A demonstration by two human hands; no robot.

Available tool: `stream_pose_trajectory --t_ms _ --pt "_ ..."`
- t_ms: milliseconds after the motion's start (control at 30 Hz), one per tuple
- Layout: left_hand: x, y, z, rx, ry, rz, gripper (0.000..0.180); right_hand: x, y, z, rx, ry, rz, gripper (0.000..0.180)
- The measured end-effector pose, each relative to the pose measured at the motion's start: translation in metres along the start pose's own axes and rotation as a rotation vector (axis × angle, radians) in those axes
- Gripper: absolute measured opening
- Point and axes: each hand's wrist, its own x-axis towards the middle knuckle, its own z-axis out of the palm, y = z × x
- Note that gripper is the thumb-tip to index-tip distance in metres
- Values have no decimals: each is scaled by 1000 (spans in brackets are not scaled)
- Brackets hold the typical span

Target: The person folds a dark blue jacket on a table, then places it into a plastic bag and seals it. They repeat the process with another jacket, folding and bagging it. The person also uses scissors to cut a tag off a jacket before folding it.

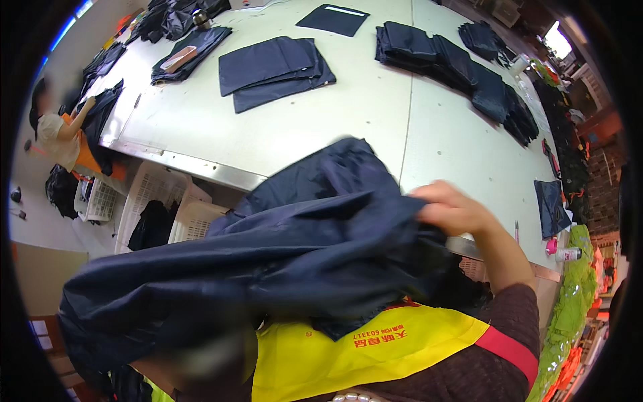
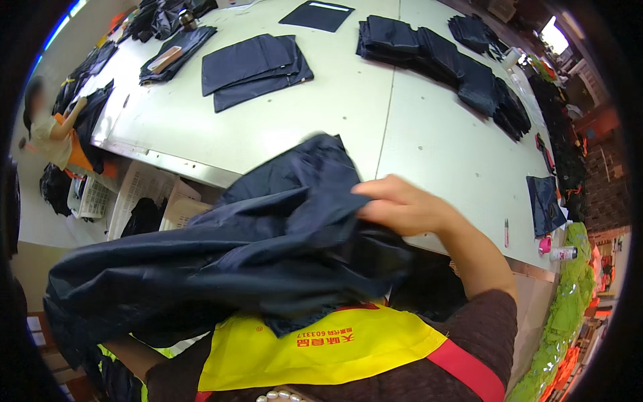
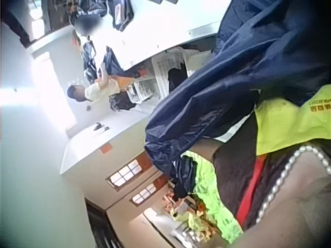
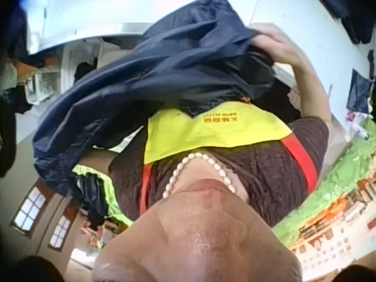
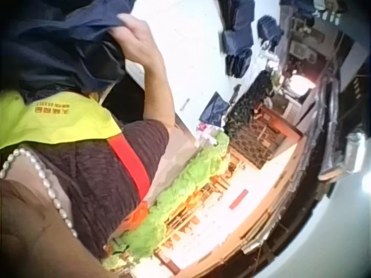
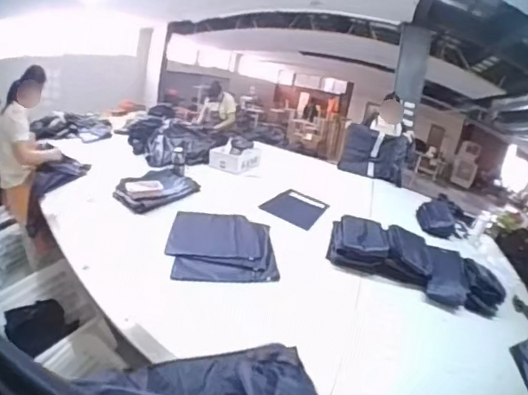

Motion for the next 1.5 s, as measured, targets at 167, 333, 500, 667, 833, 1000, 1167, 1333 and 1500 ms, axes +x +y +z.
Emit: stream_pose_trajectory --t_ms 167,333,500,667,833,1000,1167,1333,1500 --pt "108 50 119 4 -294 76 34 -131 -48 -39 202 527 -3 34" --pt "219 173 291 61 -492 230 36 -166 -22 -168 -281 869 247 32" --pt "236 328 464 -86 -422 282 41 -147 78 -392 -987 1110 598 32" --pt "-8 379 476 -387 -535 393 51 -154 160 -261 -928 1438 139 35" --pt "-211 358 427 -123 -809 288 83 -177 261 -63 -325 1248 462 74" --pt "-270 331 451 216 -894 371 93 -189 305 -32 800 1256 541 65" --pt "-229 286 488 198 -929 483 92 -268 283 -134 272 1472 463 48" --pt "-200 264 514 112 -961 636 91 -269 135 -216 326 1623 62 30" --pt "-186 248 518 68 -952 688 90 -169 151 -161 -192 986 343 22"
